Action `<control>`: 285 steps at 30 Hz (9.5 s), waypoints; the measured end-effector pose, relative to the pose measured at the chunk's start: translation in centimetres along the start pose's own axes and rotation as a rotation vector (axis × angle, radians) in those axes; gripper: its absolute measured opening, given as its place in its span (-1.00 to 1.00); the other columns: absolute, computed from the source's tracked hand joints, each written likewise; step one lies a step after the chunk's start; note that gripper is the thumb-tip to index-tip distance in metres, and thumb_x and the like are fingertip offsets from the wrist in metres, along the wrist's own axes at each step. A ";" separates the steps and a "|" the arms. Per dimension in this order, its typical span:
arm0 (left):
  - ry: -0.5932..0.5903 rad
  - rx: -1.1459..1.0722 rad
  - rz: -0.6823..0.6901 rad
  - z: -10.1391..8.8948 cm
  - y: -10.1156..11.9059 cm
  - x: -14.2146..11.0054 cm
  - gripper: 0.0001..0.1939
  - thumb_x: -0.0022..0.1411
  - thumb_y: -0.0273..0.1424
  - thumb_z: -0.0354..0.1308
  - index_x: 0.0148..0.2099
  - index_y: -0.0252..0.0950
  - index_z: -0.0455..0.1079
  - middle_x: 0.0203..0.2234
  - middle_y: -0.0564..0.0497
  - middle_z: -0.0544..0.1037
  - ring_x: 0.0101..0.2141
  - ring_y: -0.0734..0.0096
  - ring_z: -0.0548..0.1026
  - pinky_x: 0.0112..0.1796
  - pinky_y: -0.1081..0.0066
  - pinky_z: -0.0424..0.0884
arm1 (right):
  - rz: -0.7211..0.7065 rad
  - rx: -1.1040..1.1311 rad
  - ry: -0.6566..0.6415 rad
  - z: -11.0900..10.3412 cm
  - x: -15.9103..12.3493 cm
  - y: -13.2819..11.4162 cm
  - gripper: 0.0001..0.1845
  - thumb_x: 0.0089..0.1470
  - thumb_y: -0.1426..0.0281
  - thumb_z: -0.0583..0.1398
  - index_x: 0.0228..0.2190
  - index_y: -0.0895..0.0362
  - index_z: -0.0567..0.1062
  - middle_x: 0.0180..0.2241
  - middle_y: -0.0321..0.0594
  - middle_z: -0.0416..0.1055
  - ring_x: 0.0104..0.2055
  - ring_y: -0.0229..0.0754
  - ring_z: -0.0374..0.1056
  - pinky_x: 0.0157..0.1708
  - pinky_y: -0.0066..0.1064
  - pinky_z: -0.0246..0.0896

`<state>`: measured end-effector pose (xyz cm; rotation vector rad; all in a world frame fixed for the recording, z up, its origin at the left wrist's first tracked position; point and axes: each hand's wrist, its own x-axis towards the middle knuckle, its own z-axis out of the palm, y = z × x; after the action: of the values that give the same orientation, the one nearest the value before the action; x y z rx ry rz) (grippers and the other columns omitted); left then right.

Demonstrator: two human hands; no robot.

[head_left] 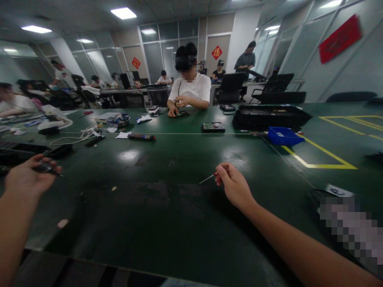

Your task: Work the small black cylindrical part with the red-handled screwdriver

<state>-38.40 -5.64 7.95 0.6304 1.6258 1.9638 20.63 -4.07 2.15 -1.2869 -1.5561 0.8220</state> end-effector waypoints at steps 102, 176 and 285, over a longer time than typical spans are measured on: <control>-1.186 0.676 0.812 26.1 -11.3 -25.0 -0.64 0.26 -0.36 0.27 0.10 -0.15 0.44 -0.04 0.01 0.58 -0.03 0.21 0.48 0.01 0.16 0.28 | -0.211 -0.268 -0.023 -0.7 -0.8 -1.5 -0.69 0.28 0.25 0.09 0.01 0.05 0.42 -0.46 -0.27 0.47 -0.43 -0.12 0.44 -0.38 -0.28 0.27; -1.158 0.631 0.821 26.2 -11.2 -25.1 -0.63 0.24 -0.34 0.29 0.10 -0.16 0.44 -0.06 0.00 0.57 -0.05 0.22 0.48 0.01 0.17 0.32 | -0.135 0.134 0.049 -0.2 -0.6 -0.9 -0.80 0.20 0.22 0.21 -0.21 0.09 0.45 -0.30 -0.17 0.52 -0.25 -0.10 0.48 -0.19 -0.22 0.37; -1.355 1.123 0.994 26.9 -10.1 -29.3 -0.65 0.38 -0.24 0.03 0.12 -0.14 0.48 -0.14 -0.07 0.52 -0.18 0.18 0.52 -0.26 0.29 0.41 | -0.177 0.117 0.300 -1.1 -0.1 -0.6 -0.80 0.27 0.21 0.15 -0.20 0.06 0.45 -0.30 -0.20 0.50 -0.28 -0.11 0.45 -0.20 -0.19 0.36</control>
<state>2.08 -2.87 1.87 2.7268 1.2585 0.2313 21.44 -4.38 3.08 -1.1136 -1.3392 0.5696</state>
